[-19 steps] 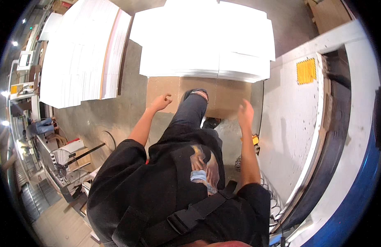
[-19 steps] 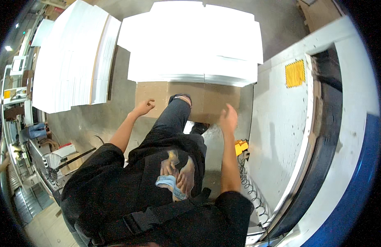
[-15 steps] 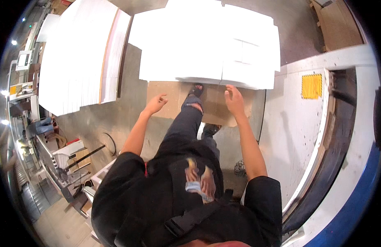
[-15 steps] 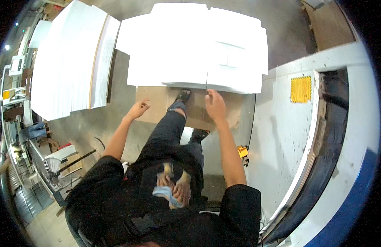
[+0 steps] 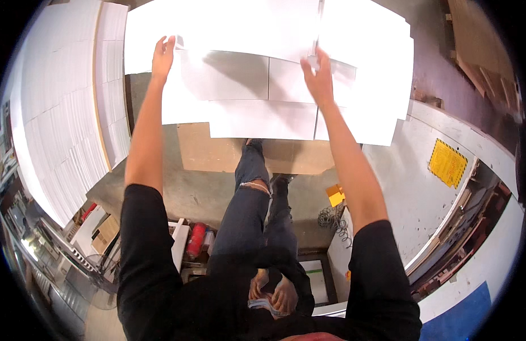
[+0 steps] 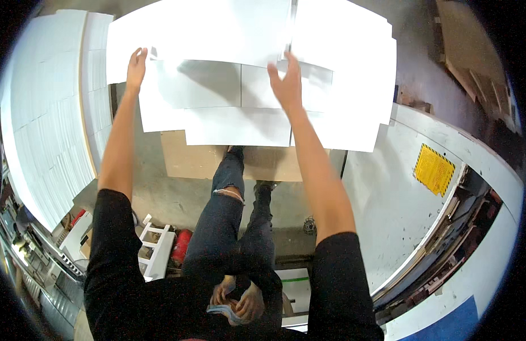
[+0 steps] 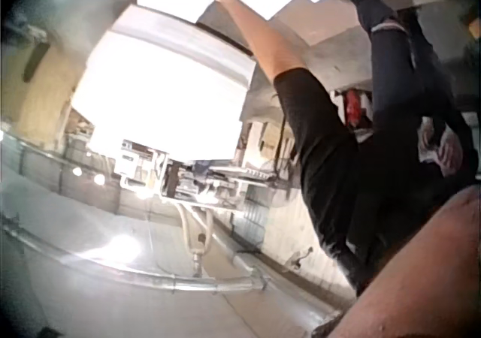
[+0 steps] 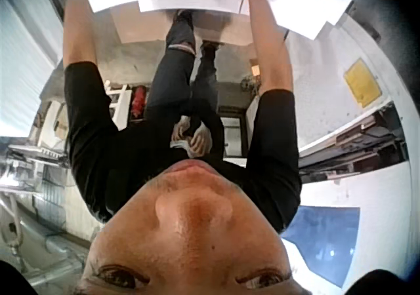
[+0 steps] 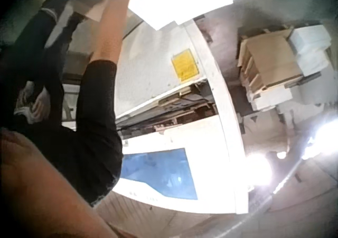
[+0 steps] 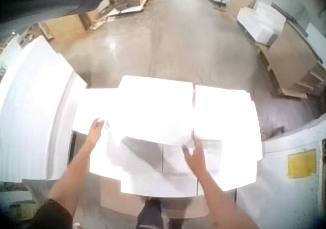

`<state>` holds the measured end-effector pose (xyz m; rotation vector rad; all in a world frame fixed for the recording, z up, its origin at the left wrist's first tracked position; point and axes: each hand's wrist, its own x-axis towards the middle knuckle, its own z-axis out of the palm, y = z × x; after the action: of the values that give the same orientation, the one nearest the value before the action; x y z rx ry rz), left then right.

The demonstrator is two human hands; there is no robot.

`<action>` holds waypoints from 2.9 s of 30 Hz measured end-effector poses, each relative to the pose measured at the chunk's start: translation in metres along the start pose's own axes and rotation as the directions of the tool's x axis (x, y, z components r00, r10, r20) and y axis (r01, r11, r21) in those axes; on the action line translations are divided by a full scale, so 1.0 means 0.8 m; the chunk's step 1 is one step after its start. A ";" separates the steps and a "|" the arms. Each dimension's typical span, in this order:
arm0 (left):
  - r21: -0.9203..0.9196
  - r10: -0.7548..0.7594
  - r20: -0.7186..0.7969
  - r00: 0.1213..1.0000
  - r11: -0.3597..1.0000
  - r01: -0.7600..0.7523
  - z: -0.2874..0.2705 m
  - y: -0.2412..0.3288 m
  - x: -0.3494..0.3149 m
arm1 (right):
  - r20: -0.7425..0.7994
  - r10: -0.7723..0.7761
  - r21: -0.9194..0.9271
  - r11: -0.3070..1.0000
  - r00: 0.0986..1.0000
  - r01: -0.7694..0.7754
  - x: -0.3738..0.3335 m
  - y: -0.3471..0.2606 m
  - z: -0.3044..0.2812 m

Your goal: The person places white rectangular sheets onto a perforated metal conveyor belt of a machine. They use a handheld tool to press down on the sheets, then slide them into the machine's intake. The person repeats this process for multiple sheets, retrieving them from a nearby stack.

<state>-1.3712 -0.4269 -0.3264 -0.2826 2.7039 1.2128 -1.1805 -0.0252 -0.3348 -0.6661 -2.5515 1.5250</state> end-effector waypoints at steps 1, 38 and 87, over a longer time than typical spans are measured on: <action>0.024 -0.017 0.067 0.998 1.000 0.016 0.005 0.004 0.023 | -0.013 0.012 0.073 0.997 1.000 -0.011 0.032 -0.003 0.009; -0.328 -0.415 0.238 0.878 0.816 0.475 0.013 -0.078 -0.230 | 0.265 0.451 -0.441 0.843 0.852 -0.308 0.030 -0.057 0.015; -0.405 -0.299 0.663 -0.686 0.627 -0.665 0.079 0.215 -1.238 | -0.177 0.587 0.730 0.617 -0.790 0.295 -1.303 -0.272 -0.012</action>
<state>-0.4485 -0.1636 -0.0206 1.4334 0.7311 -0.0732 -0.3089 -0.5363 0.0010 -1.7718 0.1734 0.3183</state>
